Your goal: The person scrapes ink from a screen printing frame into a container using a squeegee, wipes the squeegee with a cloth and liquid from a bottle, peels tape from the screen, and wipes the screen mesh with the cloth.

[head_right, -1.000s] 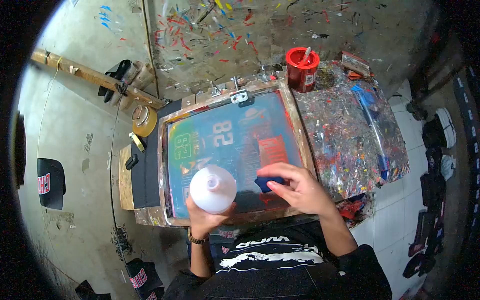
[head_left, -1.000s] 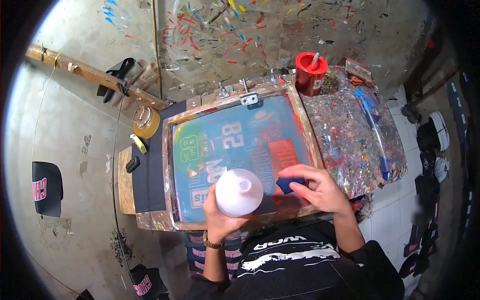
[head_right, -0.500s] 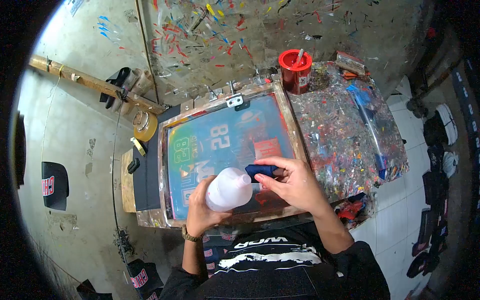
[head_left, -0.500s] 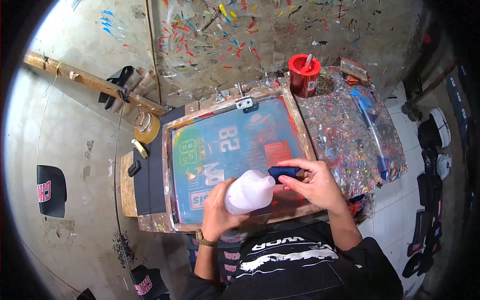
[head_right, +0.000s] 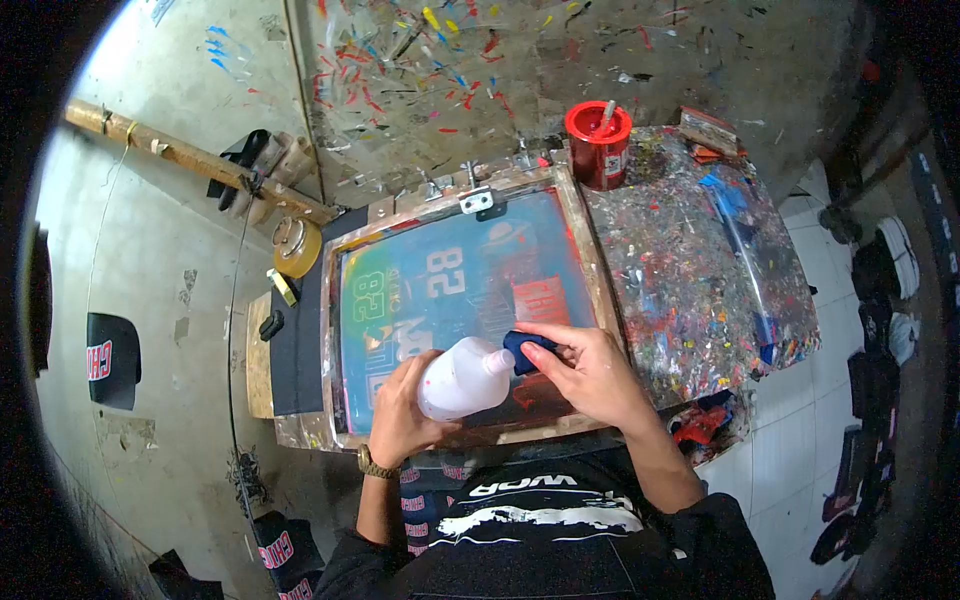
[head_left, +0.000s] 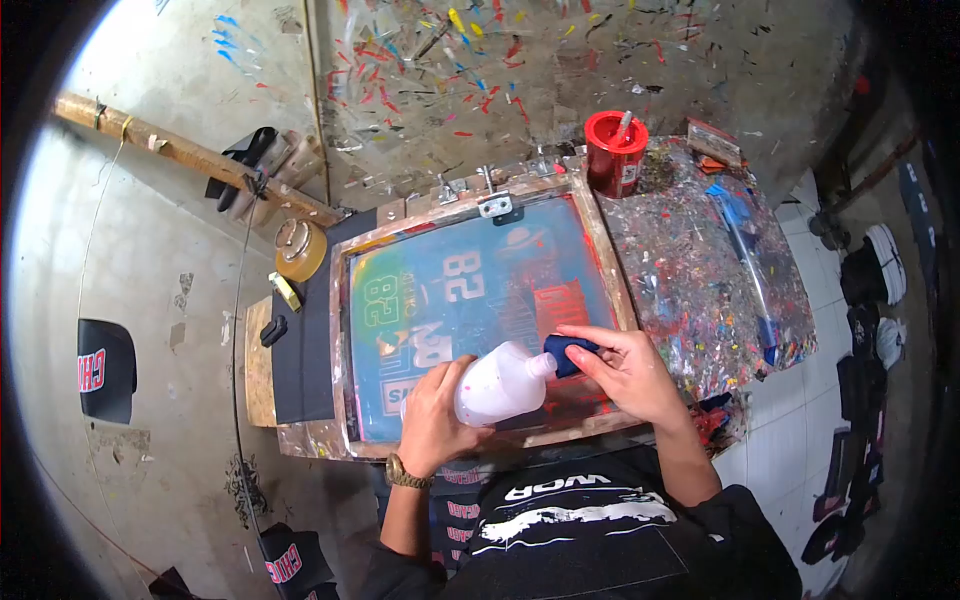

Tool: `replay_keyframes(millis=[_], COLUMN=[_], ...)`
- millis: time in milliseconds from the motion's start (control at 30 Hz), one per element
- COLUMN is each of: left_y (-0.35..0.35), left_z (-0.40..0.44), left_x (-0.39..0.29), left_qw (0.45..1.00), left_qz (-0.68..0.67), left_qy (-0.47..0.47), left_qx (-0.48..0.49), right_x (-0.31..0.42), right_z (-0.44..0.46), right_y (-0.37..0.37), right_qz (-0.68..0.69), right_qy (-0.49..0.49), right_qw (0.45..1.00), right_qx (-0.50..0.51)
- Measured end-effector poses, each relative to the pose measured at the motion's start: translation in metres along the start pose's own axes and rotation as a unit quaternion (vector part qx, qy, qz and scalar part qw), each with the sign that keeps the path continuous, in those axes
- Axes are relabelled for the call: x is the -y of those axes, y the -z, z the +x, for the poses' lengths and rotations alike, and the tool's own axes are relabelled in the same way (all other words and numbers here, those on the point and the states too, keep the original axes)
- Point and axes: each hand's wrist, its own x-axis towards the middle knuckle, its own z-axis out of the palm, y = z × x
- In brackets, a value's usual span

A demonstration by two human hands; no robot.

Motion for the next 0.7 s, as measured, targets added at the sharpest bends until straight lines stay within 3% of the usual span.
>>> replay_keyframes(millis=[433, 700], left_y=[-0.001, -0.001], left_z=[-0.008, -0.008], left_x=[0.005, 0.009], left_qw=[1.0, 1.0], left_qz=[0.001, -0.006], left_qy=[0.005, -0.001], left_qx=[0.003, 0.015], right_x=[-0.012, -0.017], right_z=[-0.004, -0.002], right_y=[0.006, 0.007], right_qz=[0.027, 0.12], right_qy=[-0.022, -0.024], right_qw=[0.998, 0.988], right_qx=[0.053, 0.095])
